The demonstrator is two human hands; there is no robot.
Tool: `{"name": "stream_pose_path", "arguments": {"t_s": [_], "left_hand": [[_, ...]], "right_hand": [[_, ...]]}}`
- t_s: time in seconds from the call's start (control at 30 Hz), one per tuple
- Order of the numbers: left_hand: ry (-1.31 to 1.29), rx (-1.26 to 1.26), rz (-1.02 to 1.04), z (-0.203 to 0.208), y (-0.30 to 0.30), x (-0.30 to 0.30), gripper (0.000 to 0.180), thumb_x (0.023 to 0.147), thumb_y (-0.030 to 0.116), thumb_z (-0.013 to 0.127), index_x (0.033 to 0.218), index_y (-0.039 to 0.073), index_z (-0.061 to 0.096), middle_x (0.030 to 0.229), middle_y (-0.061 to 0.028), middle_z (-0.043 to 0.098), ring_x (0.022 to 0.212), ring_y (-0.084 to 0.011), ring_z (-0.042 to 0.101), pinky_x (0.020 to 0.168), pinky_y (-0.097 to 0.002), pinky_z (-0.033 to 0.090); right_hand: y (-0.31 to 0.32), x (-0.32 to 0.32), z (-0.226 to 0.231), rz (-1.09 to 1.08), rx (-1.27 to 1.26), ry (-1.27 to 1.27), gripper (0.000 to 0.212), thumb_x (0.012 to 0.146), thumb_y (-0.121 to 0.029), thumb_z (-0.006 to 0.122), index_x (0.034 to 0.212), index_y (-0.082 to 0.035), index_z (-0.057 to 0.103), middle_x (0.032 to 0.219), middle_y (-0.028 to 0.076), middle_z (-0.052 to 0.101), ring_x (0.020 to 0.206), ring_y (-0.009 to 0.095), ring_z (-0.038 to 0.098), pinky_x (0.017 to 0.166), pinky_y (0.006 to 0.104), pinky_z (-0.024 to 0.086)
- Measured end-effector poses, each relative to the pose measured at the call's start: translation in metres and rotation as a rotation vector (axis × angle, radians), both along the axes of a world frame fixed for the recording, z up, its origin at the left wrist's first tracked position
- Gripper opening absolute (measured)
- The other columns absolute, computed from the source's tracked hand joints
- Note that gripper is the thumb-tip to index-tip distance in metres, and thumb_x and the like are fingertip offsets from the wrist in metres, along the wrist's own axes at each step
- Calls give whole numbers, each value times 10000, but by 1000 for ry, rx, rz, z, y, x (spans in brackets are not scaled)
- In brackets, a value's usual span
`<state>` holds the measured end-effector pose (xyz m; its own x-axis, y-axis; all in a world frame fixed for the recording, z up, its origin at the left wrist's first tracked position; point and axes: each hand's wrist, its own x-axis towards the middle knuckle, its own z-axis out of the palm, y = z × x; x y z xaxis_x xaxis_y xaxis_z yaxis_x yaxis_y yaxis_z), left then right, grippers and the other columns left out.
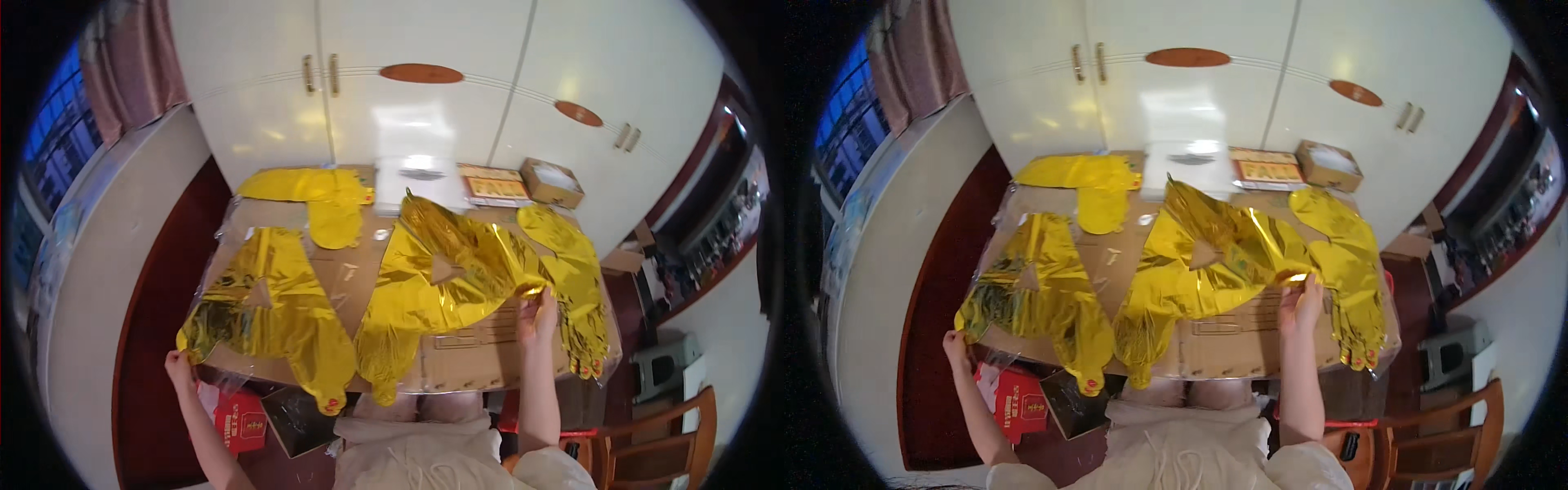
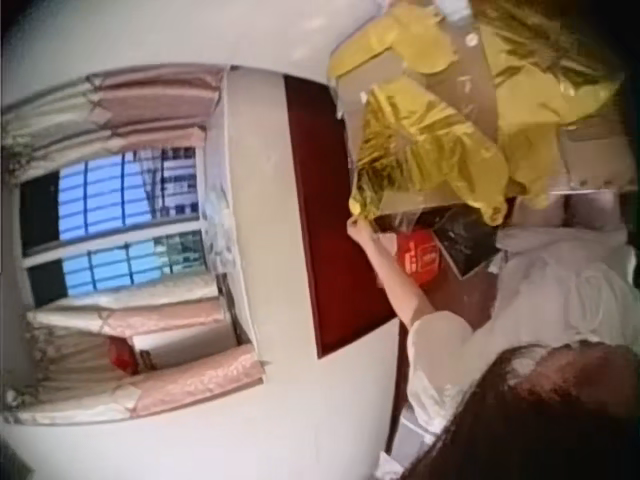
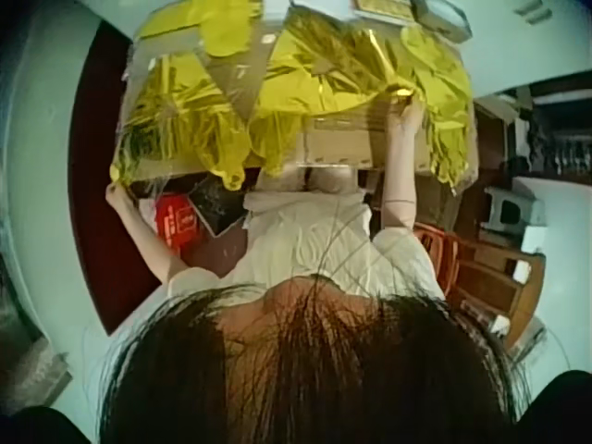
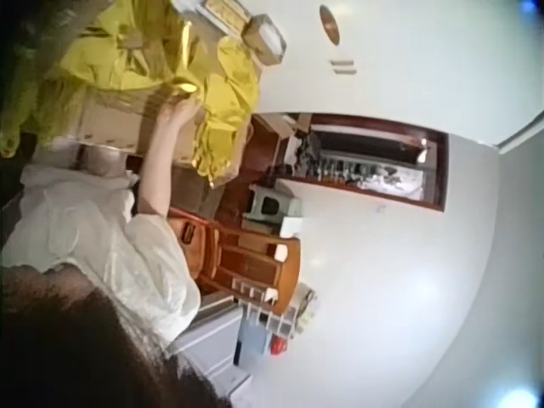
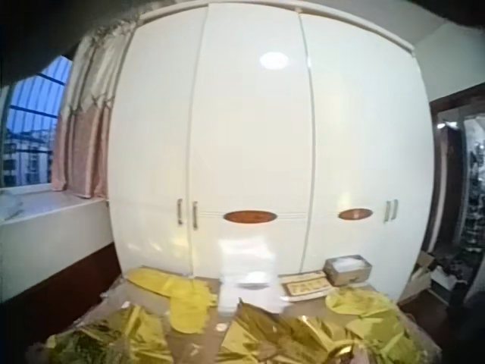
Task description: Folding gold-colored letter-shaped foil balloons and sliding them into plastic packaging sleeves.
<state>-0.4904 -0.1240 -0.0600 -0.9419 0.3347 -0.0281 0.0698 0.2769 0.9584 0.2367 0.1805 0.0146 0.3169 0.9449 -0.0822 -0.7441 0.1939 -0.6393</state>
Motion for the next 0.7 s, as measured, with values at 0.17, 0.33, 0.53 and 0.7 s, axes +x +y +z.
{"name": "stream_pose_path", "arguments": {"t_s": [0.17,0.33,0.53,0.7], "left_hand": [[714,-673,149,20,1,15,474,904,281,610,1268,-11,523,1156,-235,594,1083,-381,584,888,-459,484],[1053,-325,-255,128,76,173,542,866,114,620,1375,7,467,1383,-230,477,1313,-404,422,1097,-474,333],[1118,-240,-1373,180,172,371,652,829,265,685,1401,46,462,1477,-206,397,1400,-384,335,1155,-463,259],[1254,-449,-1635,118,205,417,742,873,509,615,1470,131,385,1536,-194,299,1423,-440,239,1149,-577,196]], "right_hand": [[-75,15,-9,-150,-175,30,138,1007,-143,521,1141,-110,523,1128,42,623,966,138,613,765,325,518],[-114,21,-3,-180,-221,-110,323,979,-63,503,1300,-55,469,1306,101,551,1217,218,532,1026,352,430],[-128,51,45,-616,5,-771,605,922,-53,539,1482,-21,311,1526,170,349,1443,306,285,1186,428,212],[-127,57,221,55,918,-778,739,894,-261,667,1474,-4,288,1505,222,360,1368,384,403,1137,469,337]]}}
